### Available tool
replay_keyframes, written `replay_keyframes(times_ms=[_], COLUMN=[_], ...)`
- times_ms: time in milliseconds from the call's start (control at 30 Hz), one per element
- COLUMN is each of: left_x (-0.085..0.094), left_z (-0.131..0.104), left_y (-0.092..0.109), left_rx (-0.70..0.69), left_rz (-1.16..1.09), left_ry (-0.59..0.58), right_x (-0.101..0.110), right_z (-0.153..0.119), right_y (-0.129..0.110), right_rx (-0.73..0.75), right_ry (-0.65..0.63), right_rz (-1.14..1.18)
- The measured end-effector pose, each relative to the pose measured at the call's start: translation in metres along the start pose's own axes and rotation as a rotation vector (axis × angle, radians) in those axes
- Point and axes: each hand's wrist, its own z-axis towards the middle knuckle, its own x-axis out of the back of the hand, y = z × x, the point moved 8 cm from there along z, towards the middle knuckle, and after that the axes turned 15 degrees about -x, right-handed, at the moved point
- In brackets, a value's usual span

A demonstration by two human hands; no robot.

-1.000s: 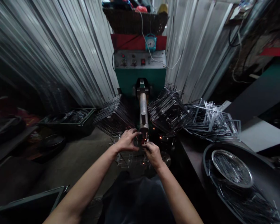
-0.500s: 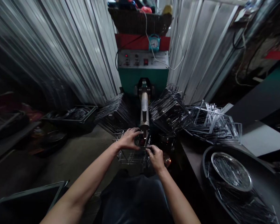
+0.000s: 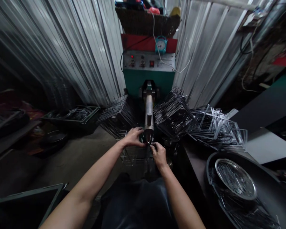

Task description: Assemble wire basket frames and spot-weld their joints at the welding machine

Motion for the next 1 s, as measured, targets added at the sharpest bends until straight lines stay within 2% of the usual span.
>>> replay_keyframes(times_ms=[233, 400, 467, 567, 633, 700, 767, 800, 833, 900, 933, 1000], left_x=[-0.002, -0.006, -0.004, 0.005, 0.019, 0.037, 0.043, 0.038, 0.028, -0.014, -0.039, -0.09], left_z=[0.006, 0.009, 0.009, -0.001, -0.016, -0.036, -0.066, -0.084, -0.103, -0.139, -0.157, -0.189], left_y=[-0.006, -0.006, -0.009, -0.007, 0.001, 0.014, 0.026, 0.03, 0.032, 0.038, 0.041, 0.046], left_rx=[0.002, -0.004, 0.016, 0.029, 0.02, -0.038, -0.076, -0.065, -0.019, 0.116, 0.207, 0.38], left_rz=[-0.011, -0.034, -0.055, -0.073, -0.054, -0.045, -0.136, -0.215, -0.276, -0.436, -0.509, -0.641], left_ry=[-0.025, -0.033, -0.06, -0.101, -0.026, 0.153, 0.353, 0.429, 0.474, 0.434, 0.406, 0.322], right_x=[-0.002, -0.007, -0.002, 0.021, 0.051, 0.102, 0.176, 0.219, 0.259, 0.316, 0.334, 0.349], right_z=[0.007, 0.011, -0.001, -0.041, -0.075, -0.103, -0.12, -0.127, -0.135, -0.142, -0.143, -0.144], right_y=[0.002, 0.002, 0.002, 0.017, 0.042, 0.075, 0.111, 0.13, 0.151, 0.18, 0.194, 0.218], right_rx=[0.039, 0.01, 0.035, 0.07, 0.024, -0.1, -0.321, -0.473, -0.664, -0.848, -0.915, -0.978], right_ry=[-0.006, -0.034, -0.038, -0.105, -0.182, -0.164, 0.019, 0.142, 0.214, 0.261, 0.233, 0.133], right_rz=[-0.023, -0.044, -0.074, -0.194, -0.322, -0.465, -0.655, -0.786, -0.929, -1.0, -1.013, -1.002])
